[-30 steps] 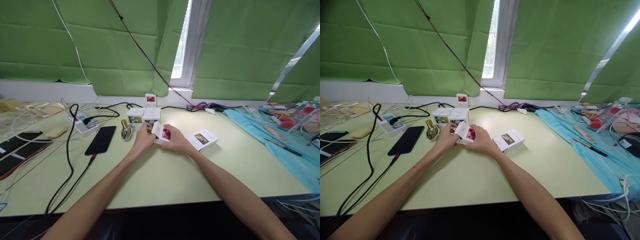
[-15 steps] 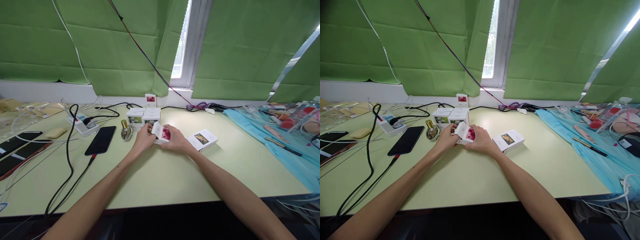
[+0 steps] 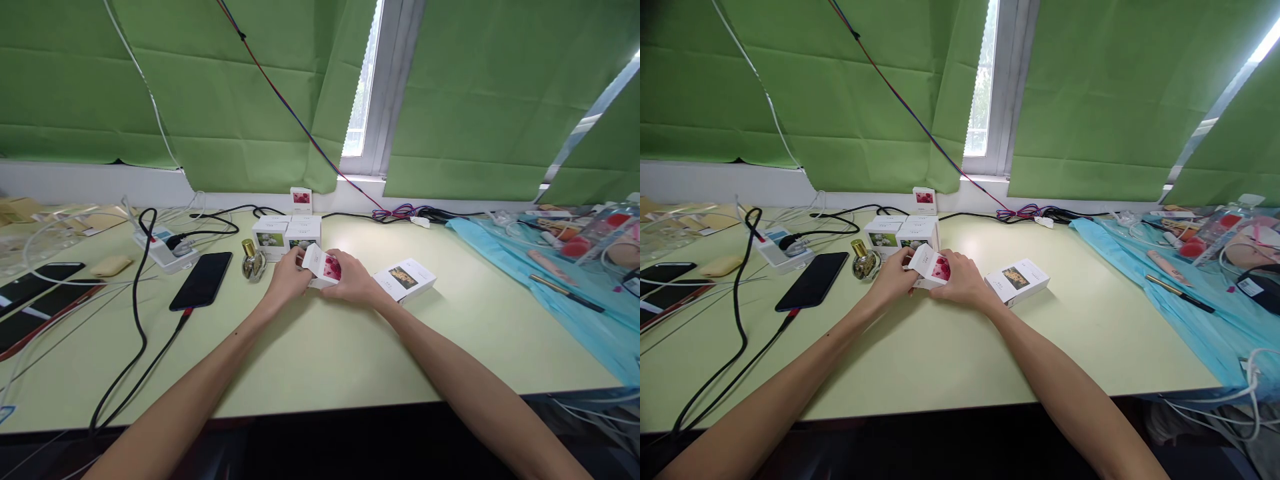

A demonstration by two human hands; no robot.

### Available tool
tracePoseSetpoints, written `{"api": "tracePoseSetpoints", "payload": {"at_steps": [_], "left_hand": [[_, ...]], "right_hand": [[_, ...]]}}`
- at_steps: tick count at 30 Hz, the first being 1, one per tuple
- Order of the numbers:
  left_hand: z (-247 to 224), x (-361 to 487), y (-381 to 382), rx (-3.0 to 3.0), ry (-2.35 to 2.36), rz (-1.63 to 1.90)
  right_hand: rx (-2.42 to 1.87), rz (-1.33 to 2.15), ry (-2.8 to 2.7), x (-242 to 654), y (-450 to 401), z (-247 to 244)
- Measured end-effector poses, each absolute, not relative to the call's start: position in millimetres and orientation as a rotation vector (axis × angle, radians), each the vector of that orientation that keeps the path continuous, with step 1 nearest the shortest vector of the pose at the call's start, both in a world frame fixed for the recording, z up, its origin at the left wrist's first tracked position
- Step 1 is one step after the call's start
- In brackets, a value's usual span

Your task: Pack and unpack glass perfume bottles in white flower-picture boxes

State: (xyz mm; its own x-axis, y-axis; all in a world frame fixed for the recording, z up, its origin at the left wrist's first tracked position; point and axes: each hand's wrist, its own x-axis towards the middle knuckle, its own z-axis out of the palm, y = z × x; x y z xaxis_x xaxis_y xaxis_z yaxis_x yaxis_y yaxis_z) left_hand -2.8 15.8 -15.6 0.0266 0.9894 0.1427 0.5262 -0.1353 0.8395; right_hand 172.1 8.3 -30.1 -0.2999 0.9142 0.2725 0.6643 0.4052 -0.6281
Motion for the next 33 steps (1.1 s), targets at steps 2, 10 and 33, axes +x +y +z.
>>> {"api": "tracePoseSetpoints", "payload": {"at_steps": [2,10,33], "left_hand": [[-15.4,-3.0,15.7,1.721,1.548,1.007],[-13.0,-2.2,13.1,1.79,1.492,1.015],[-10.3,4.6,2.8,2.234,1.237,1.663]], "right_hand": [[-1.346,0.535,-2.06,172.0,8.0,-29.5],[-1.339,0.546,-2.061,172.9,8.9,-32.5],[-1.131,0.747,-1.763,169.9,9.6,-34.8]]}}
